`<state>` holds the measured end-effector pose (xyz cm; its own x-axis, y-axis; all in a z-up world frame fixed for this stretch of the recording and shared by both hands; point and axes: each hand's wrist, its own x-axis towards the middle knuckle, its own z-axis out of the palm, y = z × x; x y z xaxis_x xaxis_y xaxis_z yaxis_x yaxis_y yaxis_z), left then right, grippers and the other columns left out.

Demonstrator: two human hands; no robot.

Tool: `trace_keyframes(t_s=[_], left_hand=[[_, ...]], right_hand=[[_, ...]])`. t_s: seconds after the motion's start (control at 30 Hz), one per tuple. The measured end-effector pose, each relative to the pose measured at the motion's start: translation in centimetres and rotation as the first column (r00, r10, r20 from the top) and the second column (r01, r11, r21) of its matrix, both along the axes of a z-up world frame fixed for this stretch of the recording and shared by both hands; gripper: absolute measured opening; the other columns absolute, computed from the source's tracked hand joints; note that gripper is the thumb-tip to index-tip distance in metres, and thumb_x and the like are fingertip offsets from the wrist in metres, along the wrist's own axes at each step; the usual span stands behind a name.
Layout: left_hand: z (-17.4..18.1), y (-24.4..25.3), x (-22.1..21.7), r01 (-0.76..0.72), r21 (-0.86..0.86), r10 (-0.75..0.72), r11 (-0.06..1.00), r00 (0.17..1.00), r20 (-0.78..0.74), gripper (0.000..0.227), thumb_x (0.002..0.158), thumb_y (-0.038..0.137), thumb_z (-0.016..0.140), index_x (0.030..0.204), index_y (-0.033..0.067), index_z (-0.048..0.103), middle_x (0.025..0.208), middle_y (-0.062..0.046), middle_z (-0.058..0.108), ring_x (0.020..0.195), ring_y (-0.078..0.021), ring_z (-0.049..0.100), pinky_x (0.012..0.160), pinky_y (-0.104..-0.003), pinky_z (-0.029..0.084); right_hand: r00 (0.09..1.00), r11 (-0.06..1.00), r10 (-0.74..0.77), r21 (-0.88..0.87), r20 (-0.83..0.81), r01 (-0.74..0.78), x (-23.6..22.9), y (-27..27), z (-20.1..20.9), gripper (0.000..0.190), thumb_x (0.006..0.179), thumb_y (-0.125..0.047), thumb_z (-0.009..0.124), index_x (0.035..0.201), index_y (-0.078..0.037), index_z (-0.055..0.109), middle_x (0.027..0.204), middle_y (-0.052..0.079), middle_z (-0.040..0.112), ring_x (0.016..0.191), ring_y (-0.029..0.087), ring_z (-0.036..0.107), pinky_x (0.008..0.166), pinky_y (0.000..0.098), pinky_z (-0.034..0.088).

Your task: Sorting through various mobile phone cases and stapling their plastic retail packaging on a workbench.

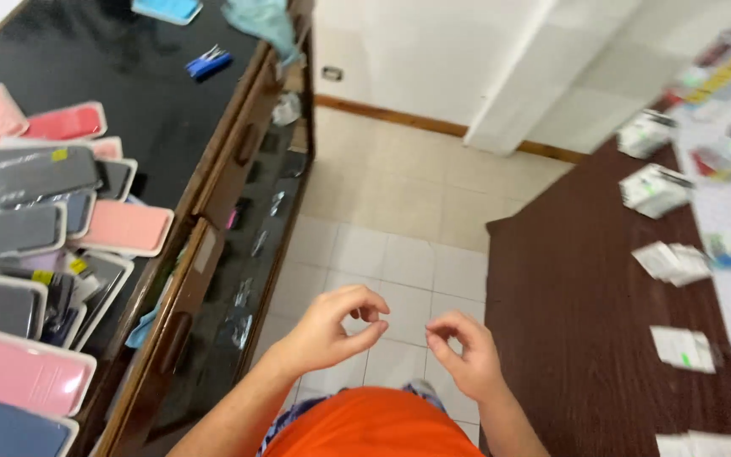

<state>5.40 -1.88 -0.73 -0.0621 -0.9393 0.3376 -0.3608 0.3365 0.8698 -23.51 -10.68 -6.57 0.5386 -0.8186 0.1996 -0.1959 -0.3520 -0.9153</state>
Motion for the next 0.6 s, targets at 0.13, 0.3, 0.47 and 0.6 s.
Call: trace_keyframes(t_s=[0.13,0.3,0.47,0.6], left_hand=[[-1.6,-2.7,3.7,-0.148,0.085,0.15,0.985,0.989,-0.01,0.011,0.104,0.015,0.081,0.113,0.0159,0.076,0.095,0.002,0.074,0.088,-0.0148,0.071,0.084,-0.033,0.06],[-1.8,-11.4,6.5,-0.252,0.12,0.254,0.96,0.967,0.006,0.009,0.104,0.015,0.081,0.112,0.0154,0.076,0.093,0.003,0.073,0.086,-0.015,0.069,0.082,-0.033,0.058],[-1.7,-24.9,8.2,-0.396,0.045,0.398,0.917,0.916,-0.047,0.019,0.096,0.005,0.085,0.113,0.0121,0.083,0.087,-0.007,0.078,0.083,-0.0277,0.077,0.08,-0.041,0.066],[1.7,-32.5,9.8,-0.439,0.046,0.44,0.897,0.898,-0.006,0.018,0.098,0.006,0.083,0.115,0.0108,0.081,0.09,-0.009,0.078,0.086,-0.0318,0.078,0.083,-0.045,0.066]], right_hand=[[0.976,0.977,0.209,0.015,0.067,-0.21,6.1,-8.0,-1.5,0.01,0.102,-0.006,0.077,0.109,-0.012,0.081,0.095,0.001,0.08,0.083,0.015,0.072,0.078,0.0311,0.059],[0.925,0.931,0.362,0.009,0.112,-0.366,11.8,-19.2,-1.9,0.01,0.104,-0.006,0.078,0.112,-0.012,0.081,0.099,0.001,0.08,0.087,0.015,0.071,0.081,0.0313,0.06],[0.88,0.879,0.437,0.117,0.185,-0.462,15.2,-35.9,-6.2,0.016,0.099,-0.004,0.087,0.115,-0.002,0.086,0.096,0.013,0.083,0.082,0.02,0.075,0.08,0.0393,0.063],[0.859,0.85,0.488,0.143,0.153,-0.508,19.1,-48.2,-6.4,0.016,0.1,-0.005,0.086,0.116,-0.002,0.085,0.098,0.012,0.085,0.087,0.019,0.076,0.084,0.0395,0.063]])
